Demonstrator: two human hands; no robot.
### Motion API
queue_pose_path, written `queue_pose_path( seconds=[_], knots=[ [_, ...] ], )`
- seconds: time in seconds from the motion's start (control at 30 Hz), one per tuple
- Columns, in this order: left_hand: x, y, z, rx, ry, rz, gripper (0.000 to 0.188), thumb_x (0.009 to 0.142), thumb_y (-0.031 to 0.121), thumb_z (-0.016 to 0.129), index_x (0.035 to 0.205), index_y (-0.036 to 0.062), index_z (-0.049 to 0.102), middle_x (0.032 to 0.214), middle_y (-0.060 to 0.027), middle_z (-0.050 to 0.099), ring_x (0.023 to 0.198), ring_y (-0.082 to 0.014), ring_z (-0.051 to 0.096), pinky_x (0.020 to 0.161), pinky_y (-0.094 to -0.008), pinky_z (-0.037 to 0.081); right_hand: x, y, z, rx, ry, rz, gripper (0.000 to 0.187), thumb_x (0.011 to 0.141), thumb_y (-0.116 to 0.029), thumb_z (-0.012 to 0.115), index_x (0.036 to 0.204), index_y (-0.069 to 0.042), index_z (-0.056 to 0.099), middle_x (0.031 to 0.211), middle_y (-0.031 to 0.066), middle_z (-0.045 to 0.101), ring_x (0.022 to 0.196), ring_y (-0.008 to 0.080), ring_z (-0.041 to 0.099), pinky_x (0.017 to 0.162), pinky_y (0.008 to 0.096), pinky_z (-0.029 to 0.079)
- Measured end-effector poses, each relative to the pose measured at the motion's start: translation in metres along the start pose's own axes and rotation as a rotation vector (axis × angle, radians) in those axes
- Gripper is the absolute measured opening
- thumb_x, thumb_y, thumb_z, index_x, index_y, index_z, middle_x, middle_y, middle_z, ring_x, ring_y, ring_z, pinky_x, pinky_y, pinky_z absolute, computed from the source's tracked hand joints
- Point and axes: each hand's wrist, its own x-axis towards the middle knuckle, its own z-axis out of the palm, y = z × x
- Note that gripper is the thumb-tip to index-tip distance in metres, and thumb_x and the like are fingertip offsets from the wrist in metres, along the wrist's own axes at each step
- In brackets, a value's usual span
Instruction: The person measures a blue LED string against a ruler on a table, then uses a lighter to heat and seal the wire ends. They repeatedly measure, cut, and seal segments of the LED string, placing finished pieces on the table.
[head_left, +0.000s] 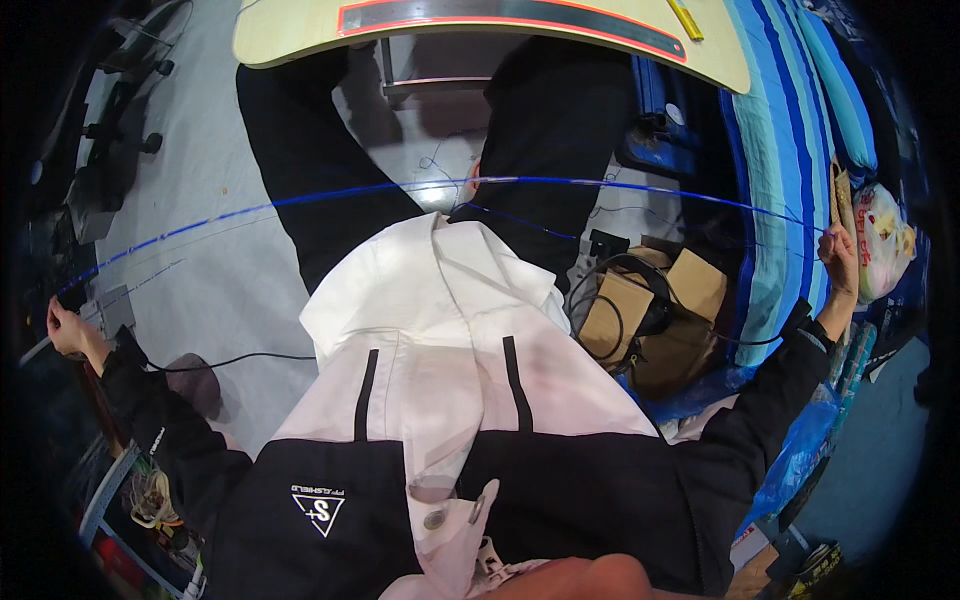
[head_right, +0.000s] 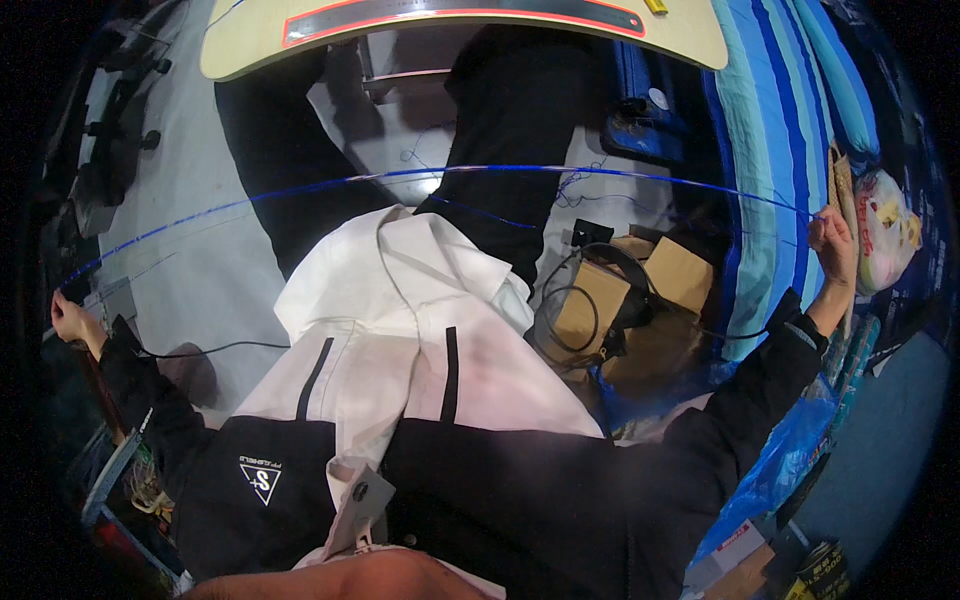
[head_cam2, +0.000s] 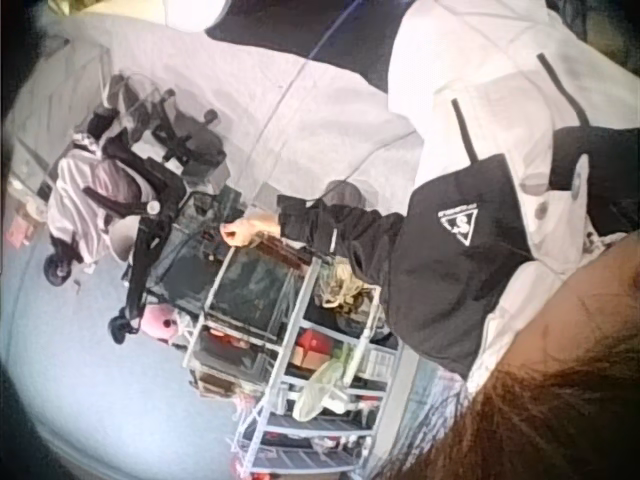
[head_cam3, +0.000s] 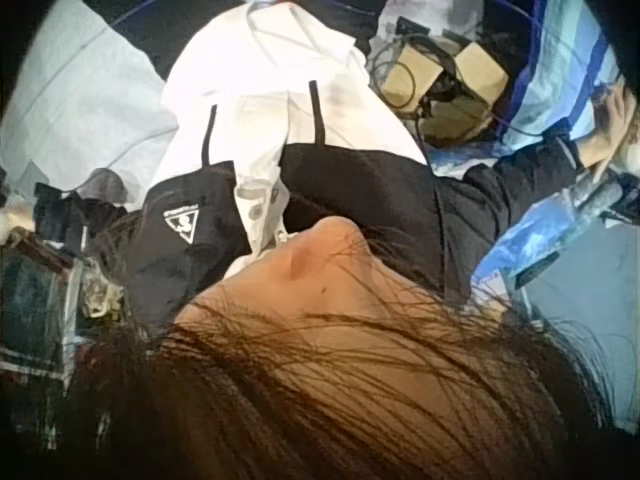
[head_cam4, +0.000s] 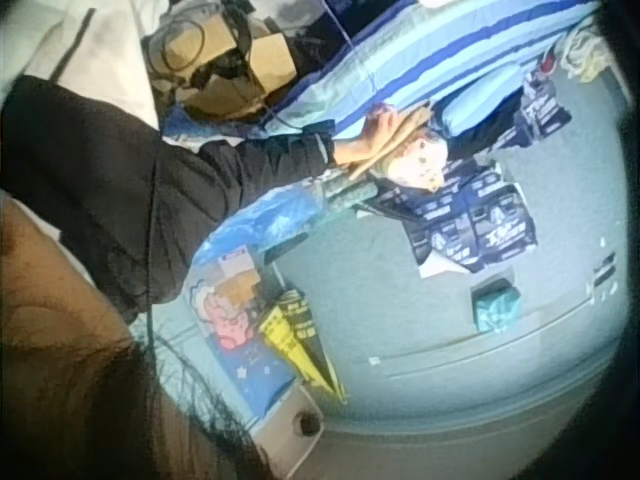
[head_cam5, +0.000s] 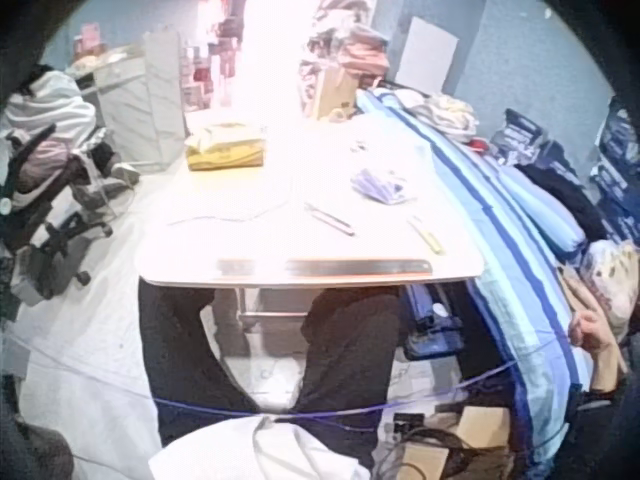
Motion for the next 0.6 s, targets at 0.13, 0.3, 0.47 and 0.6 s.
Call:
queue_pose_path(
  seconds=[0.13, 0.3, 0.47, 0.6],
  knots=[
    [0.012, -0.091, 0.010, 0.270, -0.089, -0.156, 0.037, 0.077, 0.046, 0.064, 0.091, 0.0136, 0.072, 0.086, -0.0089, 0.069, 0.078, -0.0285, 0.063, 0.069, -0.0397, 0.047, -0.011, 0.009, -0.024, 0.140, 0.056, -0.123, 0.016, 0.094, -0.023, 0.050, 0.092, -0.007, 0.048, 0.067, -0.0050, 0.038, 0.056, 0.0049, 0.031, 0.048, 0.0184, 0.026],
    [0.033, -0.172, -0.005, 0.554, -0.286, 0.013, 0.040, 0.081, 0.046, 0.056, 0.096, 0.0117, 0.070, 0.093, -0.0149, 0.067, 0.088, -0.0351, 0.062, 0.074, -0.0438, 0.048, -0.025, -0.010, -0.041, 0.326, 0.214, -0.312, 0.018, 0.094, -0.024, 0.051, 0.088, -0.007, 0.048, 0.066, -0.0047, 0.038, 0.057, 0.0054, 0.032, 0.049, 0.0182, 0.026],
    [0.040, -0.204, -0.016, 0.805, -0.609, 0.068, 0.047, 0.081, 0.051, 0.053, 0.098, 0.0094, 0.069, 0.100, -0.0165, 0.065, 0.096, -0.0362, 0.059, 0.082, -0.0438, 0.045, -0.034, -0.049, -0.047, 0.448, 0.704, -0.552, 0.021, 0.093, -0.024, 0.053, 0.090, -0.003, 0.054, 0.066, -0.0035, 0.038, 0.057, 0.0079, 0.031, 0.052, 0.0213, 0.026],
    [0.026, -0.208, -0.008, 0.677, -0.620, 0.156, 0.048, 0.081, 0.050, 0.053, 0.099, 0.0089, 0.068, 0.099, -0.0171, 0.065, 0.097, -0.0361, 0.059, 0.083, -0.0434, 0.044, -0.028, -0.079, -0.032, 0.613, 0.012, -0.582, 0.023, 0.095, -0.022, 0.051, 0.082, -0.004, 0.050, 0.062, -0.0028, 0.034, 0.055, 0.0077, 0.029, 0.051, 0.0227, 0.026]
  ],
)
